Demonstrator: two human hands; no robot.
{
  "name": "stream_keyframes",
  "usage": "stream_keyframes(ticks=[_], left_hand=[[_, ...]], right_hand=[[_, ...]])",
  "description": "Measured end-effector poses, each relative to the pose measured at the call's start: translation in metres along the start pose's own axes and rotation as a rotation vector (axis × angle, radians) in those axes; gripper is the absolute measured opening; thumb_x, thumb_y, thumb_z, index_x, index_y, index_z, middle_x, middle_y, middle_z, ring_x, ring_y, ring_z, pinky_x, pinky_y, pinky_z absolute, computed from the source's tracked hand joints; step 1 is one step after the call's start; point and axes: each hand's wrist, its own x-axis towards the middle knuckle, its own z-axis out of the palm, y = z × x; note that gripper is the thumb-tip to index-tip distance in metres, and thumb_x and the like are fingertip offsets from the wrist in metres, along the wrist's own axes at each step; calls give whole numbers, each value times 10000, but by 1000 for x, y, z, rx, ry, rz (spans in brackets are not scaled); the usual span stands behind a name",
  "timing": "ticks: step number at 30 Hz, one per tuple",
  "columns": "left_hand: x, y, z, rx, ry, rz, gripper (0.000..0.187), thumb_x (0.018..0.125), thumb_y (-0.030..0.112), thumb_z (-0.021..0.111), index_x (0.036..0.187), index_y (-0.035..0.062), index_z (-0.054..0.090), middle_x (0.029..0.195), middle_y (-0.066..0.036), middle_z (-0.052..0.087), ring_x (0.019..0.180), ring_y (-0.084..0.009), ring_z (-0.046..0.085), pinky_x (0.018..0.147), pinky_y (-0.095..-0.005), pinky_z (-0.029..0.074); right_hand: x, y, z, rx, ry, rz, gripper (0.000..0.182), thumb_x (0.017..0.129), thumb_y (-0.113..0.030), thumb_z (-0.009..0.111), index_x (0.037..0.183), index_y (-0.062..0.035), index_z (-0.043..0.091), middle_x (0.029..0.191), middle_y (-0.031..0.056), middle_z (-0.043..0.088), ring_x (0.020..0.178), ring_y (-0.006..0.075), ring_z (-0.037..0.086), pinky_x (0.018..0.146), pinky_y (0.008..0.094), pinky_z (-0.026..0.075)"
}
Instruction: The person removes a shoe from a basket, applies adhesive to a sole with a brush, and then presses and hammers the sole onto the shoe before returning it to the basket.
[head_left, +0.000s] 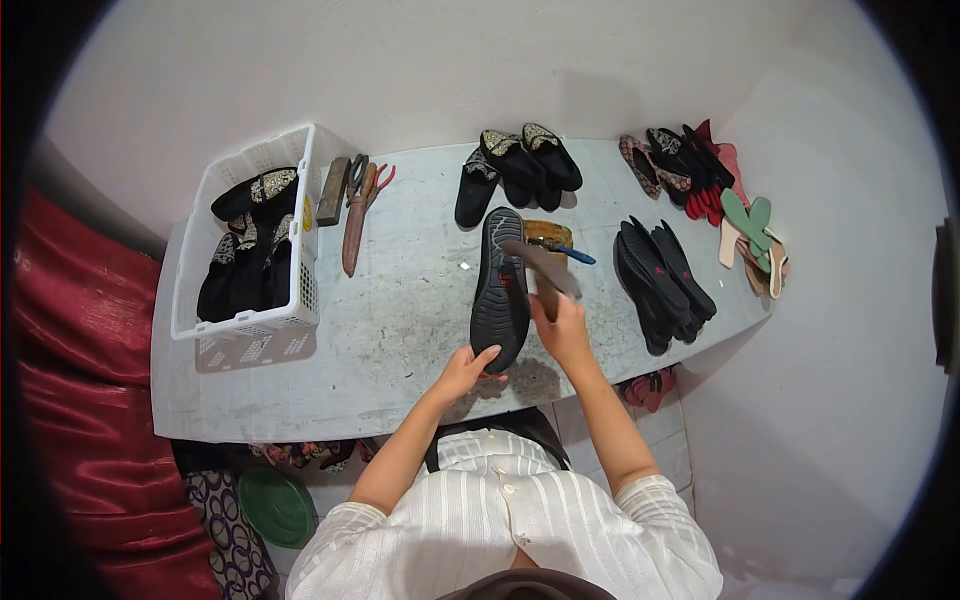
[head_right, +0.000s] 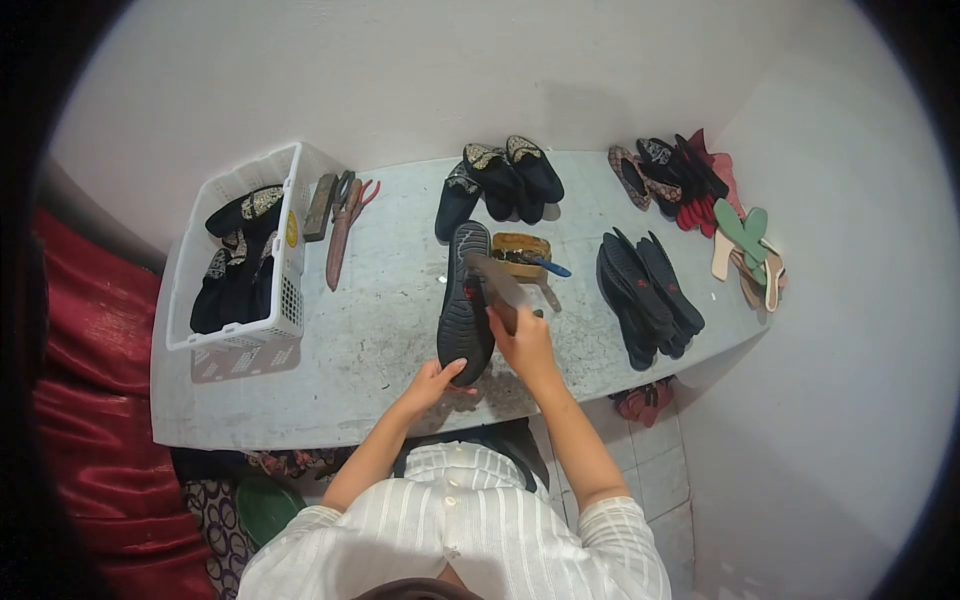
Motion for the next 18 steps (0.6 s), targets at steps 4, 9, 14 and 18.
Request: stream_keyframes(ticks=[4, 9, 14, 18], left_hand=[[-1, 5, 1, 72, -9, -26, 383, 918, 314, 535, 1025, -53, 563, 905, -71, 626, 729, -178, 647, 677, -272, 528], [0, 4, 0, 92, -7, -7, 376, 919, 319, 532, 1037, -36, 571, 889, -68, 638, 722, -180, 649, 669, -268, 525], [0, 3, -2, 101, -9, 11, 377, 918, 318, 533, 1038, -36, 580, 883, -77, 640, 701, -183, 645, 652, -269, 528], [0, 5, 2, 82, -15, 42, 385, 914, 324, 537, 1036, -39, 584, 870, -77, 640, 682, -185, 643, 622, -276, 530]], right_hand=[[0, -25, -13, -82, -170, 219, 235, 824, -183, 641, 937, -14, 523, 684, 204, 613, 641, 416, 605, 519, 397, 457], [-28, -19, -7, -168, -145, 171, 261, 824, -223, 649, 924, -25, 511, 682, 192, 613, 661, 417, 609, 517, 393, 462], [-38, -25, -16, -92, -165, 143, 265, 813, -226, 657, 919, -29, 515, 668, 187, 607, 653, 408, 607, 514, 393, 465], [-57, -16, -9, -235, -237, 136, 295, 798, -157, 671, 1007, 2, 536, 728, 171, 639, 653, 348, 643, 549, 348, 485]])
